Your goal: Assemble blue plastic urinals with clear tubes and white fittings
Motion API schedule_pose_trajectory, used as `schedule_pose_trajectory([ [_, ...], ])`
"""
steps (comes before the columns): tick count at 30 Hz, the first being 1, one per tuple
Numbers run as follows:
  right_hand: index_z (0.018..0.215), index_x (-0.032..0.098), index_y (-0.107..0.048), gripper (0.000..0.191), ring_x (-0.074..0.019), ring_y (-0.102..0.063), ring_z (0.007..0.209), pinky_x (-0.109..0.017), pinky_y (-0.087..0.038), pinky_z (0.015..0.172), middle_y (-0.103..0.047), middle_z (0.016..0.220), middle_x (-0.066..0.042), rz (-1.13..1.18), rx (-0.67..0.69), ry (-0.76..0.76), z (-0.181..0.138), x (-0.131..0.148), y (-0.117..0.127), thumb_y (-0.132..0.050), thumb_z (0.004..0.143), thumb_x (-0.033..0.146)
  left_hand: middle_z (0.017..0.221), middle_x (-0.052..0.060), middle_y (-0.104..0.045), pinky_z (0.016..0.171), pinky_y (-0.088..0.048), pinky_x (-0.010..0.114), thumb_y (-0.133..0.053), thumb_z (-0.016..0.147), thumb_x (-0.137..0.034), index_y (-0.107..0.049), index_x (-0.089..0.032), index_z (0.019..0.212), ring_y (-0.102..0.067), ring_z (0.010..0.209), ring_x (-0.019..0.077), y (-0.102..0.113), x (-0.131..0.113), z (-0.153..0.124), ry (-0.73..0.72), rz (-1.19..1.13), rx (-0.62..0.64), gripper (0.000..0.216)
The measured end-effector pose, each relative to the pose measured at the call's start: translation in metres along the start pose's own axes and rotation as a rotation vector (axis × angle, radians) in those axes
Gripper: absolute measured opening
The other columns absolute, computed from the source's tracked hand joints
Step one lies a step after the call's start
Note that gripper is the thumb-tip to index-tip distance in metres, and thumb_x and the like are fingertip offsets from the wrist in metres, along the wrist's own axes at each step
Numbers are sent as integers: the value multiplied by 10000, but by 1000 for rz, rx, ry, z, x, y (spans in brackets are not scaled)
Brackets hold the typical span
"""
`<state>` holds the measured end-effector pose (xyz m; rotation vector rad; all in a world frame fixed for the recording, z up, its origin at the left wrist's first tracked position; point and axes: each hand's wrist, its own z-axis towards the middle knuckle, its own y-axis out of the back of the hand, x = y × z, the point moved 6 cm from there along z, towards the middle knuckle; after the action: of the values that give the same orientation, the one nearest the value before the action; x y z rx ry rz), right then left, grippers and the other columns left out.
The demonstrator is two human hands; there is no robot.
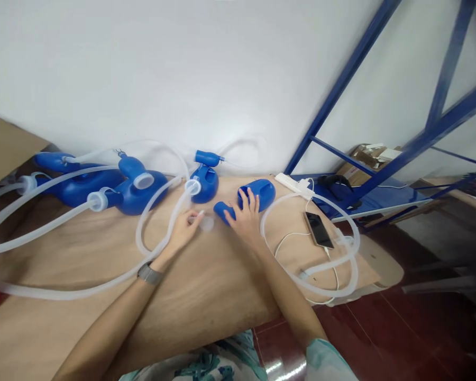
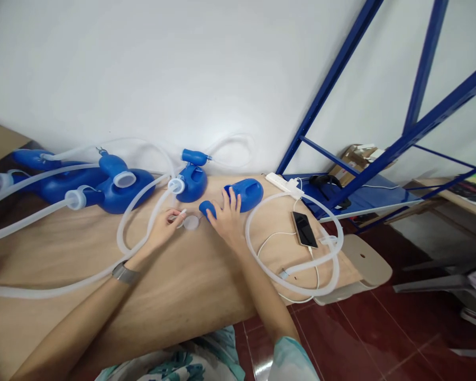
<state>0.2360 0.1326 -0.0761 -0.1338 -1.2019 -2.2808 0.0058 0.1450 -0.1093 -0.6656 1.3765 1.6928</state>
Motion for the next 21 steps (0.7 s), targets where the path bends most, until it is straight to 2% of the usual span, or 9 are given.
schedule_pose_trajectory([
  [3, 1367, 230, -680, 411, -390, -190, 1644, -691, -160, 1318, -431, 1676, -140, 24, 121, 83, -16, 12, -16, -612, 1011, 424, 1167, 135, -717, 867, -566, 394, -589, 926, -582, -681, -204, 846, -676, 1095, 295, 13, 6, 2, -40, 62, 19, 398],
  [7, 1515, 215, -576, 551, -421, -260, 1621, -710, -196, 1306, -428, 1677, -176, 41, 234, 38, -28, -2, -40, -640, 976, 306, 1253, 151, -713, 1081, -507, 482, -651, 866, -472, -679, -210, 819, -656, 1195, 336, 14, 15, -3, -118, 147, 124, 267],
  [10, 1552, 303, -543, 574, -439, -471, 1498, -706, -393, 1216, -461, 1655, -151, 56, 250, -77, -34, -16, -48, -611, 983, 277, 1326, 182, -689, 1141, -464, 526, -662, 855, -447, -680, -201, 862, -627, 1264, 372, 11, 24, -8, -139, 206, 177, 247],
  [12, 1541, 340, -548, 549, -423, -573, 1403, -662, -513, 1125, -480, 1638, -131, 105, 239, -133, -35, -21, -44, -588, 995, 303, 1386, 212, -655, 1159, -445, 548, -669, 854, -456, -676, -186, 932, -598, 1314, 395, 11, 30, -8, -141, 240, 197, 282],
  [14, 1539, 328, -534, 572, -402, -599, 1375, -619, -546, 1102, -517, 1603, -126, 226, 205, -158, -33, -21, -35, -630, 976, 360, 1400, 211, -650, 1152, -455, 537, -661, 866, -453, -667, -176, 1052, -599, 1321, 383, 10, 34, -8, -146, 261, 231, 334],
  [18, 1473, 292, -526, 688, -340, -644, 1319, -513, -572, 1083, -634, 1471, -113, 666, 177, -256, -28, -22, -18, -786, 867, 486, 1358, 157, -693, 1078, -515, 492, -665, 865, -449, -600, -186, 1342, -659, 1229, 340, 6, 35, -4, -160, 280, 333, 548],
  [21, 1371, 289, -593, 661, -332, -662, 1300, -492, -574, 1069, -679, 1420, -97, 894, 210, -344, -28, -23, -19, -820, 807, 549, 1407, 198, -664, 1094, -500, 511, -652, 859, -439, -595, -148, 1391, -632, 1281, 372, 4, 34, 1, -157, 290, 360, 609],
])
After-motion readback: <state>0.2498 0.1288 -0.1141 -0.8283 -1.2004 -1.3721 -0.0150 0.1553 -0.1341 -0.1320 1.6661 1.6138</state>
